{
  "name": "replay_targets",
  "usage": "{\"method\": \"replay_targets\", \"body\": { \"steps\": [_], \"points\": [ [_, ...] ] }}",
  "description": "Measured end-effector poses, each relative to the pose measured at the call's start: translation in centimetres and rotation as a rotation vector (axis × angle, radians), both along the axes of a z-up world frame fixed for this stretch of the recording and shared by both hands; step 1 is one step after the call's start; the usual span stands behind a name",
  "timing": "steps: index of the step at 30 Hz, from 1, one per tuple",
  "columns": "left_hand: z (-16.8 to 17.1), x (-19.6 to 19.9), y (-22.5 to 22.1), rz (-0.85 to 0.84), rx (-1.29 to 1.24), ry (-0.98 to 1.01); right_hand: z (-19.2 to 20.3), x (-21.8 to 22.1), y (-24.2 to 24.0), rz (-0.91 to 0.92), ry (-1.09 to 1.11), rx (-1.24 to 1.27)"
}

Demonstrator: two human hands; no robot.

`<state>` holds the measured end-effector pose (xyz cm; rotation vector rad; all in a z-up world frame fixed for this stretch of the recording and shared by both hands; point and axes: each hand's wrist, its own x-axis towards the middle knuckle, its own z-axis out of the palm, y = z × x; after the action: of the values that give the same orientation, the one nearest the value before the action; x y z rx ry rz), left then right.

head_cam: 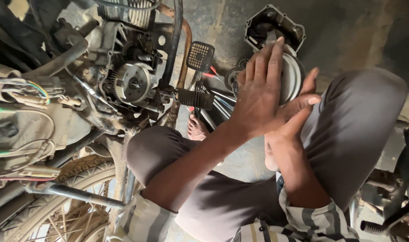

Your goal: Inspecting and assembling motorcycle clutch plates and housing.

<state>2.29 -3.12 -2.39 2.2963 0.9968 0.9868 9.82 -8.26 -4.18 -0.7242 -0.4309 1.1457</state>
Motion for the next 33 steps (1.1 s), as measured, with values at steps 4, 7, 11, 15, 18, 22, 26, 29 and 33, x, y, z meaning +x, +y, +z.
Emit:
{"method": "replay_targets", "body": {
  "steps": [4,7,11,15,18,22,26,29,33],
  "points": [
    [0.0,-0.1,-0.4,0.012,0.012,-0.005,-1.5,0.7,0.2,0.037,0.050,0.045],
    [-0.8,0.2,-0.3,0.037,0.095,-0.002,-1.3,0.6,0.2,0.024,0.135,0.069],
    [-0.7,0.1,0.0,0.007,0.108,0.007,-2.2,0.7,-0.3,0.003,0.166,0.073],
    [-0.9,0.0,0.5,-0.022,0.064,-0.006,-6.7,2.0,-0.8,-0.127,0.559,-0.055],
    [-1.2,0.1,0.4,-0.022,0.089,0.017,-0.4,0.4,0.4,0.024,0.218,0.041],
    [-0.9,0.2,0.1,-0.026,0.042,0.028,-1.6,0.9,0.3,-0.019,0.287,-0.051],
    [0.3,0.3,0.3,-0.040,0.078,0.071,-1.4,1.8,0.5,0.012,0.221,0.018],
    [0.2,0.1,0.1,-0.061,0.099,0.084,-0.7,1.8,0.4,0.040,0.221,0.013],
    [0.0,0.4,0.2,-0.047,0.110,0.065,-1.0,1.7,0.5,0.011,0.337,-0.076]
  ]
}}
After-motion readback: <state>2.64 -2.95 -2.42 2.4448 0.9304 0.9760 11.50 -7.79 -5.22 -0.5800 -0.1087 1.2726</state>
